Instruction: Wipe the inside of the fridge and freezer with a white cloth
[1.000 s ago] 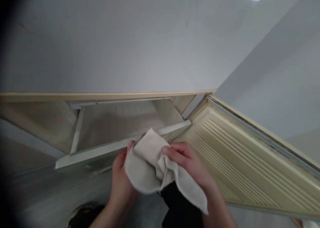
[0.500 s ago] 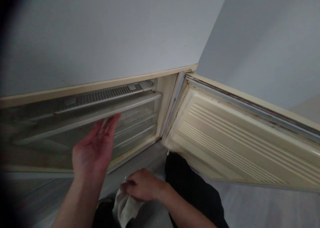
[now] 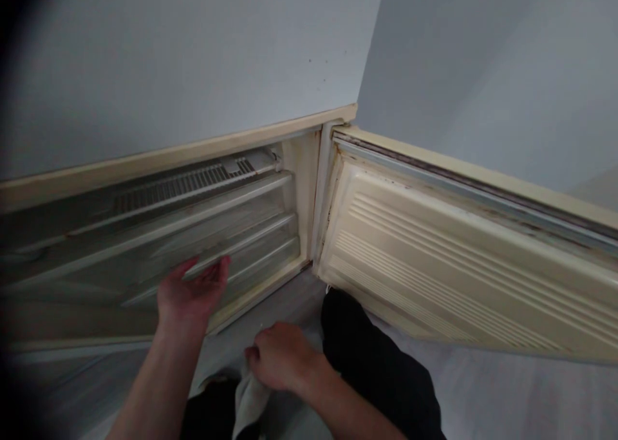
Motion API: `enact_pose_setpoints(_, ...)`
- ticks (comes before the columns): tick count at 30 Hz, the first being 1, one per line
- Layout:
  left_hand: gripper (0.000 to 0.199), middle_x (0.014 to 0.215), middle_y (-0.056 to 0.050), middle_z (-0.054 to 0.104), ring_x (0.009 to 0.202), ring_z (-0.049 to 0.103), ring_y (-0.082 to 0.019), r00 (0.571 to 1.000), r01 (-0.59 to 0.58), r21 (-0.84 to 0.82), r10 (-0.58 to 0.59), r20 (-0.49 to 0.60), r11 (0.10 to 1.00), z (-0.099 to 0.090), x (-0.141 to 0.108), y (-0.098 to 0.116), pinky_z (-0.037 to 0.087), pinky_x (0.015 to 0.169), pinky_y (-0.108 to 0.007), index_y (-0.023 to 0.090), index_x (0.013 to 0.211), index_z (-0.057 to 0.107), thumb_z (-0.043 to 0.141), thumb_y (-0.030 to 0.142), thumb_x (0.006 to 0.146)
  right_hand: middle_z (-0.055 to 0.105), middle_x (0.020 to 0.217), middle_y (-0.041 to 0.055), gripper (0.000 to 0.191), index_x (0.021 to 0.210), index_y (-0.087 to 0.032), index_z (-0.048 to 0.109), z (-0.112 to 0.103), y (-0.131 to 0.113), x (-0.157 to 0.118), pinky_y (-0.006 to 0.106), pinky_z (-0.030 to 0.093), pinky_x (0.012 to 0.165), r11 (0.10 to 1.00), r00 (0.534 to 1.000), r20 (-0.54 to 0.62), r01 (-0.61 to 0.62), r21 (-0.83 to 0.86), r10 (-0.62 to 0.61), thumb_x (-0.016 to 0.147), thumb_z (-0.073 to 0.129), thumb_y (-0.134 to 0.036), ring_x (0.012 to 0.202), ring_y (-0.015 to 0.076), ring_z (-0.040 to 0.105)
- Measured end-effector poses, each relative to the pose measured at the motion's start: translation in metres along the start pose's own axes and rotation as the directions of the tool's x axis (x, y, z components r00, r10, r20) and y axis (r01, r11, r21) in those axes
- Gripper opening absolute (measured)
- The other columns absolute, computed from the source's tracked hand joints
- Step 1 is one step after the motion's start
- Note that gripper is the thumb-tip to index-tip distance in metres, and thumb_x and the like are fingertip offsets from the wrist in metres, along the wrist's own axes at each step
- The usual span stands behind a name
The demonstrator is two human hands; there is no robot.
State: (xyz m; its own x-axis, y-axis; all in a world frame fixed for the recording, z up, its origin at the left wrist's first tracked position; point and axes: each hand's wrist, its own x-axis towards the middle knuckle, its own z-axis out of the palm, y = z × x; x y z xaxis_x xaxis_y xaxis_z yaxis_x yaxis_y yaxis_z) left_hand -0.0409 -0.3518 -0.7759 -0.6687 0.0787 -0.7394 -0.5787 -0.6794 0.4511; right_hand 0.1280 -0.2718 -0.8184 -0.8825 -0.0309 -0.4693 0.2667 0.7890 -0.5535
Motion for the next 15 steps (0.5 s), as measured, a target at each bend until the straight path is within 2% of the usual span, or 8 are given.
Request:
enact_pose_setpoints(3,0.013,0.094,-0.007,0.056,0.089,0.064,-0.015,0.999,0.039,0.019,-0.040,0.011,0.999,0.003,0.008,0.007,0.060,0.069,-0.025,0.016,0.094,0.050,0.048,0.009,0.084,0.076,0.100,0.0177,0.046,0.101,-0.014,0.079,-0.002,-0.002,-0.003,0.038,0.055,0.079,1.000,0.999,0.019,0.028,-0.014,-0.028,0.097,0.042,-0.042,0.097,0.0313,0.074)
enact_pose_setpoints(6,0.010,0.080,0.000,0.048,0.068,0.058,-0.009,0.999,0.041,0.053,-0.041,-0.004,0.998,-0.002,0.006,-0.002,0.051,0.057,-0.018,0.018,0.086,0.045,0.047,0.008,0.085,0.076,0.095,0.0138,0.043,0.097,-0.014,0.078,-0.014,0.001,-0.002,0.031,0.051,0.072,0.997,0.988,0.134,0.075,-0.009,-0.073,0.096,0.047,-0.043,0.090,0.0269,0.072)
enact_pose_setpoints(8,0.011,0.075,0.003,0.044,0.059,0.052,-0.006,0.999,0.041,0.058,-0.039,-0.030,0.997,-0.013,-0.001,-0.011,0.045,0.051,-0.016,0.018,0.084,0.043,0.048,0.008,0.085,0.073,0.083,0.0064,0.037,0.087,-0.014,0.075,-0.027,0.007,-0.001,0.025,0.045,0.067,0.980,0.946,0.257,0.179,0.092,-0.197,0.096,0.054,-0.043,0.080,0.0190,0.068)
enact_pose_setpoints(9,0.011,0.074,0.003,0.044,0.056,0.051,-0.006,0.998,0.053,0.064,-0.051,-0.037,0.997,-0.021,-0.007,-0.016,0.043,0.050,-0.016,0.018,0.084,0.043,0.048,0.008,0.085,0.069,0.075,0.0022,0.035,0.082,-0.013,0.072,-0.035,0.011,-0.002,0.022,0.042,0.065,0.955,0.908,0.313,0.229,0.190,-0.280,0.096,0.058,-0.042,0.073,0.0145,0.064)
enact_pose_setpoints(11,0.010,0.071,0.003,0.044,0.054,0.050,-0.007,0.994,0.102,0.085,-0.098,-0.046,0.991,-0.040,-0.023,-0.025,0.041,0.048,-0.017,0.018,0.084,0.044,0.049,0.009,0.087,0.057,0.065,-0.0040,0.032,0.077,-0.013,0.066,-0.051,0.018,-0.007,0.018,0.038,0.060,0.852,0.815,0.376,0.248,0.462,-0.441,0.095,0.062,-0.040,0.062,0.0079,0.053)
enact_pose_setpoints(12,0.009,0.069,0.003,0.046,0.053,0.050,-0.008,0.990,0.138,0.108,-0.133,-0.050,0.984,-0.050,-0.032,-0.028,0.041,0.048,-0.018,0.017,0.083,0.044,0.049,0.011,0.088,0.054,0.064,-0.0054,0.031,0.076,-0.013,0.063,-0.059,0.021,-0.011,0.017,0.037,0.058,0.772,0.784,0.374,0.200,0.603,-0.495,0.094,0.063,-0.039,0.060,0.0062,0.050)
enact_pose_setpoints(13,0.009,0.067,0.002,0.047,0.052,0.052,-0.009,0.983,0.179,0.145,-0.171,-0.068,0.973,-0.060,-0.042,-0.032,0.041,0.047,-0.019,0.017,0.082,0.046,0.049,0.013,0.090,0.052,0.064,-0.0058,0.029,0.076,-0.013,0.061,-0.066,0.024,-0.016,0.016,0.037,0.057,0.679,0.771,0.354,0.134,0.722,-0.529,0.093,0.064,-0.037,0.059,0.0053,0.048)
enact_pose_setpoints(15,0.009,0.066,-0.001,0.054,0.053,0.056,-0.012,0.962,0.269,0.230,-0.249,-0.115,0.935,-0.077,-0.063,-0.038,0.045,0.049,-0.023,0.015,0.083,0.051,0.051,0.018,0.092,0.053,0.066,-0.0053,0.027,0.075,-0.013,0.060,-0.076,0.026,-0.026,0.016,0.038,0.057,0.477,0.794,0.276,0.020,0.878,-0.541,0.089,0.069,-0.035,0.059,0.0047,0.048)
